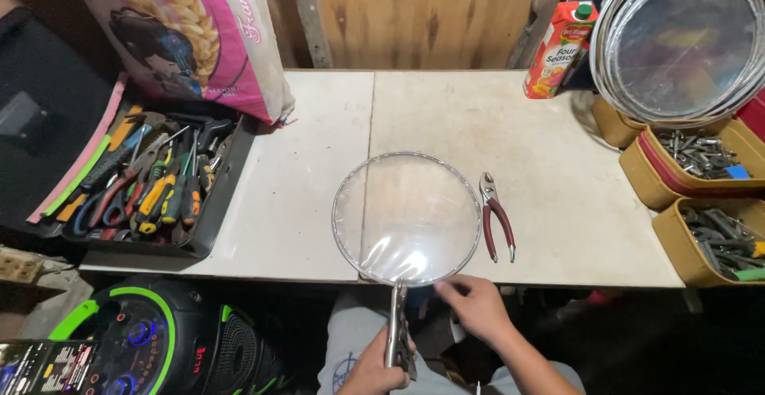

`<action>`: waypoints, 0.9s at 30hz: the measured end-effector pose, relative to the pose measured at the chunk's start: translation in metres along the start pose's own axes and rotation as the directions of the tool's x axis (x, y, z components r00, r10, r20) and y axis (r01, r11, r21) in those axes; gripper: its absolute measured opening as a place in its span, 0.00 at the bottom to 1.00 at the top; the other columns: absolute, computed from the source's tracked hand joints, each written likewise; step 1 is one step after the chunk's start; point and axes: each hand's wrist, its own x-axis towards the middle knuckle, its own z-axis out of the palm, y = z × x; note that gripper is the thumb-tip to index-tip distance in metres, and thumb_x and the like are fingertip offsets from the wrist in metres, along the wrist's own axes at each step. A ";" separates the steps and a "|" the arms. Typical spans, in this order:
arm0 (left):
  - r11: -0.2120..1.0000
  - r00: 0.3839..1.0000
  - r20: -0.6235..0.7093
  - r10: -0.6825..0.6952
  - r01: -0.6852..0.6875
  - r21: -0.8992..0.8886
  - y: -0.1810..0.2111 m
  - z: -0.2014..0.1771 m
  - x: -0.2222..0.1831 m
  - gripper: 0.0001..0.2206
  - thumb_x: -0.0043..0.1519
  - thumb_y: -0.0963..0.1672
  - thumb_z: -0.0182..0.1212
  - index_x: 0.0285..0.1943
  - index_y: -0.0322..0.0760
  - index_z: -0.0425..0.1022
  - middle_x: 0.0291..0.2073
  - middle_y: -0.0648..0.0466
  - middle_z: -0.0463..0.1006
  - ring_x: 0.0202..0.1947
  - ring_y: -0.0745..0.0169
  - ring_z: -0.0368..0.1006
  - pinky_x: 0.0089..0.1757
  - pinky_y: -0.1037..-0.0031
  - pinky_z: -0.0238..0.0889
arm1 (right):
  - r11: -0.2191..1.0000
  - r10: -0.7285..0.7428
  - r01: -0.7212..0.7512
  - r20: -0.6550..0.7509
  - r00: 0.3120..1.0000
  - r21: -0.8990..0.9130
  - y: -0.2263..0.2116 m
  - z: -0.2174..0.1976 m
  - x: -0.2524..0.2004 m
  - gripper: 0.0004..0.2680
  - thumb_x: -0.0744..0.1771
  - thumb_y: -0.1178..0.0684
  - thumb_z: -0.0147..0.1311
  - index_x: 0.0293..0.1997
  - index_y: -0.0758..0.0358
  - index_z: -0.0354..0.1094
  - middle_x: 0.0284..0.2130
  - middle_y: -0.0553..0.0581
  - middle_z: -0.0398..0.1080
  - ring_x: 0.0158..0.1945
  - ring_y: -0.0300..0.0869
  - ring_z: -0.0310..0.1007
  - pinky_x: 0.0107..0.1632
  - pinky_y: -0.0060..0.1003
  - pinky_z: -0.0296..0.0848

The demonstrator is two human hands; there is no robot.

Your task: Removing old drum head material from a metal hoop using pliers and a cutter at a workbench

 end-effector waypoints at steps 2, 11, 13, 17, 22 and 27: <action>0.994 1.000 0.008 -0.011 0.012 -0.106 -0.010 0.000 0.008 0.26 0.40 0.36 0.60 0.51 0.36 0.70 0.38 0.50 0.76 0.36 0.62 0.72 0.39 0.75 0.66 | 0.960 0.148 -0.133 -0.042 0.988 0.246 0.003 0.005 -0.004 0.11 0.66 0.43 0.60 0.30 0.60 0.77 0.26 0.53 0.77 0.29 0.38 0.73 0.35 0.31 0.67; 0.970 0.988 -0.055 -0.142 0.128 -0.205 0.014 0.012 -0.018 0.40 0.44 0.36 0.59 0.73 0.45 0.65 0.44 0.49 0.79 0.41 0.58 0.78 0.42 0.76 0.67 | 0.602 0.372 -0.430 0.241 0.896 0.673 0.038 0.032 0.019 0.17 0.65 0.41 0.59 0.39 0.71 0.73 0.24 0.62 0.72 0.19 0.43 0.66 0.20 0.31 0.59; 0.966 0.977 -0.112 -0.182 0.157 -0.205 0.007 0.011 -0.016 0.39 0.45 0.39 0.60 0.74 0.48 0.67 0.46 0.49 0.82 0.49 0.55 0.82 0.47 0.73 0.67 | 0.631 0.346 -0.407 0.230 0.910 0.661 0.047 0.037 0.024 0.12 0.66 0.46 0.58 0.39 0.69 0.74 0.25 0.64 0.75 0.19 0.45 0.69 0.20 0.31 0.61; 0.854 0.996 0.082 -0.022 0.061 -0.516 -0.110 -0.047 0.064 0.36 0.45 0.33 0.70 0.65 0.40 0.65 0.44 0.36 0.77 0.46 0.40 0.78 0.48 0.62 0.68 | 0.874 0.215 -0.218 0.057 0.975 0.435 0.038 0.037 0.017 0.14 0.65 0.42 0.60 0.33 0.65 0.77 0.23 0.55 0.76 0.24 0.37 0.69 0.28 0.30 0.63; 0.640 0.990 0.075 -0.119 0.134 -0.757 -0.115 -0.050 0.044 0.29 0.59 0.31 0.56 0.68 0.47 0.61 0.48 0.29 0.74 0.52 0.20 0.74 0.51 0.48 0.65 | 0.987 -0.147 0.118 -0.326 0.934 -0.105 0.017 -0.003 0.032 0.08 0.63 0.41 0.59 0.35 0.50 0.79 0.28 0.50 0.82 0.36 0.40 0.80 0.44 0.36 0.73; 0.725 0.982 -0.172 -0.079 -0.062 -0.686 -0.070 -0.036 0.007 0.31 0.56 0.38 0.64 0.71 0.36 0.63 0.49 0.28 0.77 0.54 0.21 0.77 0.56 0.47 0.67 | 0.925 -0.163 0.029 -0.329 0.930 -0.378 -0.012 -0.046 0.069 0.17 0.63 0.41 0.57 0.52 0.59 0.76 0.56 0.58 0.71 0.56 0.58 0.73 0.57 0.54 0.72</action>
